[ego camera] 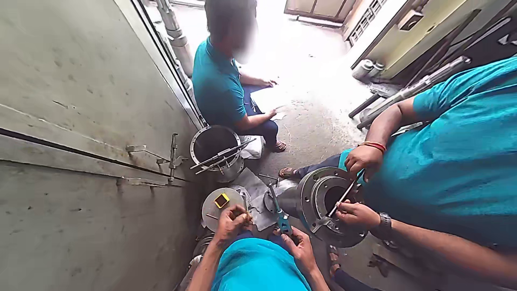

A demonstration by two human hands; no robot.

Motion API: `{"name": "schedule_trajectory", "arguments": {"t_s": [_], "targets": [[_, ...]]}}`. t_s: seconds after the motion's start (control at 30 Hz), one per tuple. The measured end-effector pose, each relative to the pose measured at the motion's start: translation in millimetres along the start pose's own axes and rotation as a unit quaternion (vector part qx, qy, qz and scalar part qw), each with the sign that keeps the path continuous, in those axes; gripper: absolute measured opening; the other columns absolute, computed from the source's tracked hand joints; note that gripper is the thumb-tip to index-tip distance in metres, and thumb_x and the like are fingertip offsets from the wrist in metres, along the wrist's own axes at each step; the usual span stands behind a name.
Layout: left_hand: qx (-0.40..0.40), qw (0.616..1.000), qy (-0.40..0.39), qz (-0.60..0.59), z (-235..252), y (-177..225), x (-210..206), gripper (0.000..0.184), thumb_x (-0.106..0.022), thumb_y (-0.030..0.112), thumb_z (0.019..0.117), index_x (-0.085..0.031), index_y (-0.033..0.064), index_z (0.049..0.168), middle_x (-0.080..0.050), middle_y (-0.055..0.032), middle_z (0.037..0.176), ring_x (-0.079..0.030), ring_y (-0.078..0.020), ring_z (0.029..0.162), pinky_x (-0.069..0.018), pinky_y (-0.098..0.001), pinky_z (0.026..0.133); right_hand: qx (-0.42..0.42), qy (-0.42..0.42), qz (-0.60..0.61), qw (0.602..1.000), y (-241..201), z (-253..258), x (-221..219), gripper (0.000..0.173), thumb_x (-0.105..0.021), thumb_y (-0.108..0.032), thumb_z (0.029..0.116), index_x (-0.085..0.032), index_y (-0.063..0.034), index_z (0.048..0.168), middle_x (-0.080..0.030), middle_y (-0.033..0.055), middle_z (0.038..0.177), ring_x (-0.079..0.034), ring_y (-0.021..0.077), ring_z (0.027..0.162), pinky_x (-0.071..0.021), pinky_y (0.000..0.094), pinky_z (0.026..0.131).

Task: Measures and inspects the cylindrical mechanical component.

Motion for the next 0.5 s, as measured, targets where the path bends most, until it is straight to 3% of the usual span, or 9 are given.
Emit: {"name": "schedule_trajectory", "arguments": {"t_s": [0.07, 0.17, 0.3, 0.5], "targets": [[-0.004, 0.992, -0.092, 0.082, -6.8, 10.6, -37.8, 0.014, -0.073, 0.007, 0.0857, -0.068, 0.0075, 0.099, -0.075, 0.0006, 0.088, -0.072, -0.0100, 0.077, -0.0620, -0.0300, 0.072, 0.017, 0.019, 0.030, 0.999, -11.3, 5.4, -2.4, 0.027, -0.069, -0.028, 0.0933, -0.074, -0.0041, 0.105, -0.076, -0.0032, 0.092, -0.067, -0.0005, 0.076, -0.0560, 0.0183, 0.070], [-0.006, 0.952, -0.210, 0.224, -13.5, 8.5, -71.6, 0.016, -0.077, 0.011, 0.0857, -0.071, 0.0040, 0.099, -0.074, 0.0005, 0.088, -0.070, -0.0064, 0.079, -0.0601, -0.0275, 0.075, 0.033, 0.041, 0.040, 0.998, -28.7, 10.7, -1.1, 0.049, -0.075, -0.047, 0.0888, -0.071, -0.0045, 0.112, -0.075, -0.0039, 0.091, -0.065, -0.0003, 0.072, -0.0554, 0.0183, 0.065], [-0.019, 0.935, -0.257, 0.244, -15.8, 3.9, -85.5, 0.016, -0.079, 0.012, 0.0872, -0.073, 0.0033, 0.099, -0.075, -0.0016, 0.088, -0.072, -0.0071, 0.080, -0.0614, -0.0280, 0.078, 0.032, 0.093, 0.015, 0.995, -36.8, 10.4, 7.0, 0.028, -0.076, -0.024, 0.0875, -0.071, -0.0045, 0.108, -0.071, -0.0026, 0.080, -0.059, 0.0015, 0.057, -0.0498, 0.0186, 0.051], [-0.069, 0.948, -0.217, 0.225, -4.8, 8.5, -79.8, 0.017, -0.073, 0.008, 0.0900, -0.074, 0.0017, 0.105, -0.075, -0.0053, 0.100, -0.072, -0.0111, 0.088, -0.0621, -0.0307, 0.083, 0.061, 0.117, -0.010, 0.991, -37.0, 0.7, 8.1, 0.022, -0.075, -0.016, 0.0868, -0.071, -0.0023, 0.103, -0.076, 0.0009, 0.087, -0.069, 0.0065, 0.069, -0.0594, 0.0224, 0.063]]}}
Point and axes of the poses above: each hand's wrist, its own z-axis towards the middle knuckle, its own x-axis out of the back of the hand, y = z × x, the point moved 7 cm from there along z, towards the middle knuckle
